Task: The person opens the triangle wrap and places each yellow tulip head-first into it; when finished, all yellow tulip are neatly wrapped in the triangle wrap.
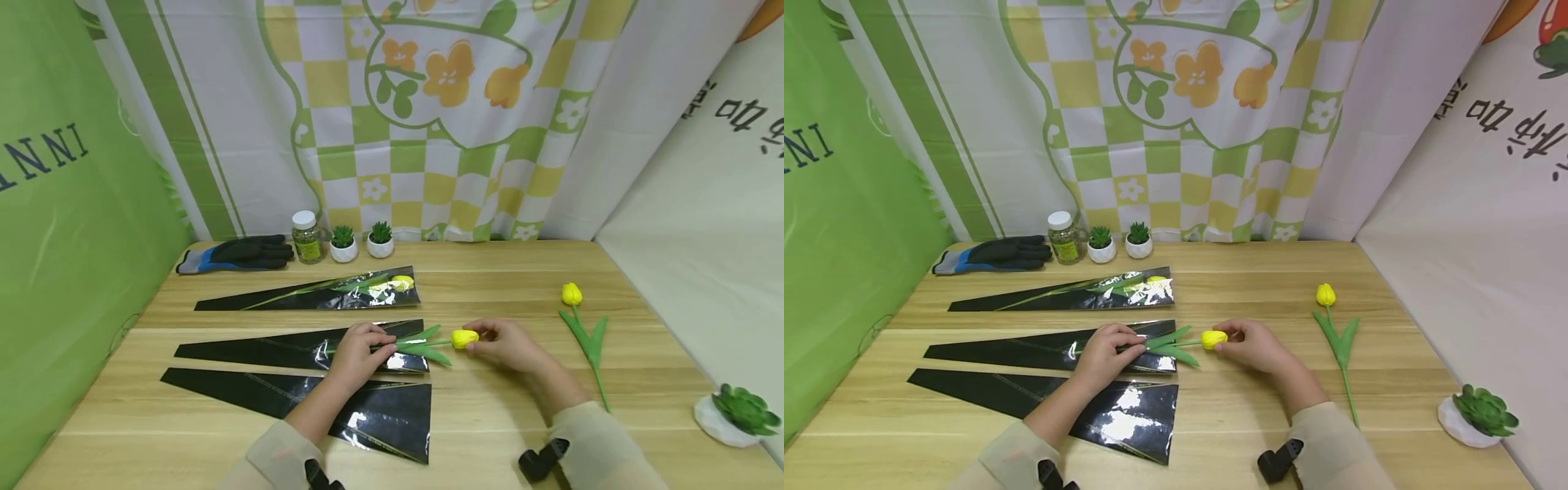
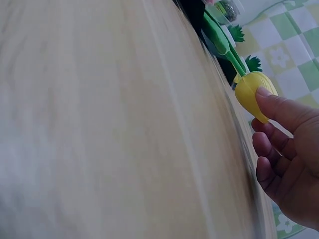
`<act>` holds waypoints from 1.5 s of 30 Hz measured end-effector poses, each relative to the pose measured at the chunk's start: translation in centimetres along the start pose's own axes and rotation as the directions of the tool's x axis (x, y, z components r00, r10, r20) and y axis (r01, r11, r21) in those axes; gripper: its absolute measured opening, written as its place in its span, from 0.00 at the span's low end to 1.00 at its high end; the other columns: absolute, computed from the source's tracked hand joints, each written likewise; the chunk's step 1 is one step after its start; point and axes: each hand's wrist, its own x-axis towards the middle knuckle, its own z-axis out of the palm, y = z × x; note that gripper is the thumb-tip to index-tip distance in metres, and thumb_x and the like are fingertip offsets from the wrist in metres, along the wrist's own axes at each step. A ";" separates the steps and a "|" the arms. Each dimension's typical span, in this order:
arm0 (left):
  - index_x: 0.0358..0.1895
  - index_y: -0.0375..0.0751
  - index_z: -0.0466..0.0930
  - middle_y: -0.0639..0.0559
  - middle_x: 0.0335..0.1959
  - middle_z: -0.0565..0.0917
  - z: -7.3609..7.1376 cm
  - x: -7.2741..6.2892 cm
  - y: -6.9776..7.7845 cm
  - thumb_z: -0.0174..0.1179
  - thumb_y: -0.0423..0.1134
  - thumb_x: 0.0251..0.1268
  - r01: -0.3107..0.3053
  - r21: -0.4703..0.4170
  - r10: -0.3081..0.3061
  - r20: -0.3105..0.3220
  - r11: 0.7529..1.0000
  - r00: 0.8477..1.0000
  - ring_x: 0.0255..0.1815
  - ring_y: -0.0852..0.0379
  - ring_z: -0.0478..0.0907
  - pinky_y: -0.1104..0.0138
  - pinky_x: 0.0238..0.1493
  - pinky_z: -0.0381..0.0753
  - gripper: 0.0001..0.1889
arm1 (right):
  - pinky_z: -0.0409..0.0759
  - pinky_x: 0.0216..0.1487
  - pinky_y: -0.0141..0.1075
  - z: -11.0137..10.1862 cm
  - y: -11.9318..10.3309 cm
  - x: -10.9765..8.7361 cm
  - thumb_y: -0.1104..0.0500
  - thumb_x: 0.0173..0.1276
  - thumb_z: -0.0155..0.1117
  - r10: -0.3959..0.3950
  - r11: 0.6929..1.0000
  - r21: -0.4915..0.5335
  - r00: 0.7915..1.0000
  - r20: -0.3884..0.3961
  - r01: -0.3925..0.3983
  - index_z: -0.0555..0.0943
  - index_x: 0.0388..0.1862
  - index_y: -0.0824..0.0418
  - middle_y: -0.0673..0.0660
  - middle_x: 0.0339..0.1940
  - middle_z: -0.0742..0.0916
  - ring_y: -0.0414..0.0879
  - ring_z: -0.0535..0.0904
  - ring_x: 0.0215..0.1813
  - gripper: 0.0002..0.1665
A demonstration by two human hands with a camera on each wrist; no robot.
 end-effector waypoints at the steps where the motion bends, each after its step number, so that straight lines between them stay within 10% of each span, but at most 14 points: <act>1: 0.40 0.43 0.90 0.51 0.39 0.84 0.0 0.0 0.0 0.69 0.39 0.58 0.000 0.000 0.000 0.001 1.000 1.000 0.47 0.51 0.78 0.58 0.52 0.78 0.08 | 0.73 0.41 0.34 0.2 -0.1 0.1 0.55 0.62 0.72 -0.001 1.000 0.002 1.000 0.003 0.001 0.83 0.54 0.63 0.57 0.43 0.85 0.45 0.74 0.40 0.23; 45: 0.42 0.44 0.90 0.52 0.41 0.85 -0.1 0.1 0.4 0.68 0.41 0.61 0.028 0.000 -0.028 0.019 1.000 0.999 0.49 0.51 0.78 0.57 0.53 0.78 0.09 | 0.77 0.41 0.31 4.6 -2.6 2.1 0.56 0.61 0.72 -0.061 0.998 0.011 0.998 0.029 0.061 0.85 0.49 0.63 0.53 0.37 0.87 0.41 0.78 0.38 0.18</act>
